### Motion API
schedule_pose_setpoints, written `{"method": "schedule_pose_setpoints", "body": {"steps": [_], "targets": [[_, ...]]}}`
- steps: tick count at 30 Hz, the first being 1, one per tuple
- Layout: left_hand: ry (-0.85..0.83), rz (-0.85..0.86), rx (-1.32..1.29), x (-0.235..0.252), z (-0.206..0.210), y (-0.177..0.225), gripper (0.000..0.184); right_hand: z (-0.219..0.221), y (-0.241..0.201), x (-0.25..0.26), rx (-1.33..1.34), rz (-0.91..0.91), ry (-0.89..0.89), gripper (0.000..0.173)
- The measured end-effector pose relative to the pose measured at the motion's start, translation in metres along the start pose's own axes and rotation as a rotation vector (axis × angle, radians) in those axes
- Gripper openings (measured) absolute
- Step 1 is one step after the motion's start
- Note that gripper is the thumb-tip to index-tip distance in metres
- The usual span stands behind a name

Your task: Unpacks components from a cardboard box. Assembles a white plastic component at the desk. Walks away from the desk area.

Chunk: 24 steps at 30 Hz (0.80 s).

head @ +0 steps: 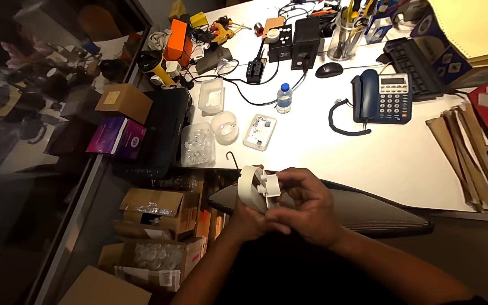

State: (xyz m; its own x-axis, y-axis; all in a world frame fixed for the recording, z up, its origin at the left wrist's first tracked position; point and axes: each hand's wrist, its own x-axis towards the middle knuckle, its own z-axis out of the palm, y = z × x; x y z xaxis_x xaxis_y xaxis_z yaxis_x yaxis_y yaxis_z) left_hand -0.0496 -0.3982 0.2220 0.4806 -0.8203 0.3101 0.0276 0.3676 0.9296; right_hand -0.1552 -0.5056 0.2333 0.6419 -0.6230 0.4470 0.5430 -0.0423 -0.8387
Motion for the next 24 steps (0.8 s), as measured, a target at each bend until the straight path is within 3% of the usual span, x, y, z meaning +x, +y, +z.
{"method": "schedule_pose_setpoints", "body": {"steps": [2, 7, 10, 15, 18, 22, 24], "targets": [[-0.011, -0.026, 0.051, 0.002, -0.004, -0.001, 0.089, -0.007, -0.001, 0.001, 0.027, 0.002, -0.029, 0.043], [-0.050, -0.055, 0.123, 0.004, -0.003, -0.006, 0.085, -0.023, -0.024, 0.016, -0.395, -0.002, -0.081, 0.016], [-0.077, -0.081, 0.139, 0.004, -0.006, -0.007, 0.081, -0.026, -0.037, 0.023, -0.543, -0.036, -0.170, 0.011], [-0.134, -0.053, 0.135, 0.007, -0.008, -0.005, 0.074, -0.031, -0.036, 0.027, -0.498, -0.126, -0.248, 0.012], [-0.142, 0.017, 0.210, 0.010, -0.009, -0.004, 0.069, -0.033, -0.030, 0.024, -0.391, -0.112, -0.233, 0.015], [-0.161, 0.045, 0.263, 0.012, -0.010, -0.003, 0.071, -0.032, -0.020, 0.015, -0.311, -0.036, -0.187, 0.037], [-0.169, 0.032, 0.258, 0.011, -0.011, -0.005, 0.075, -0.029, -0.016, 0.012, -0.279, 0.002, -0.126, 0.032]]}}
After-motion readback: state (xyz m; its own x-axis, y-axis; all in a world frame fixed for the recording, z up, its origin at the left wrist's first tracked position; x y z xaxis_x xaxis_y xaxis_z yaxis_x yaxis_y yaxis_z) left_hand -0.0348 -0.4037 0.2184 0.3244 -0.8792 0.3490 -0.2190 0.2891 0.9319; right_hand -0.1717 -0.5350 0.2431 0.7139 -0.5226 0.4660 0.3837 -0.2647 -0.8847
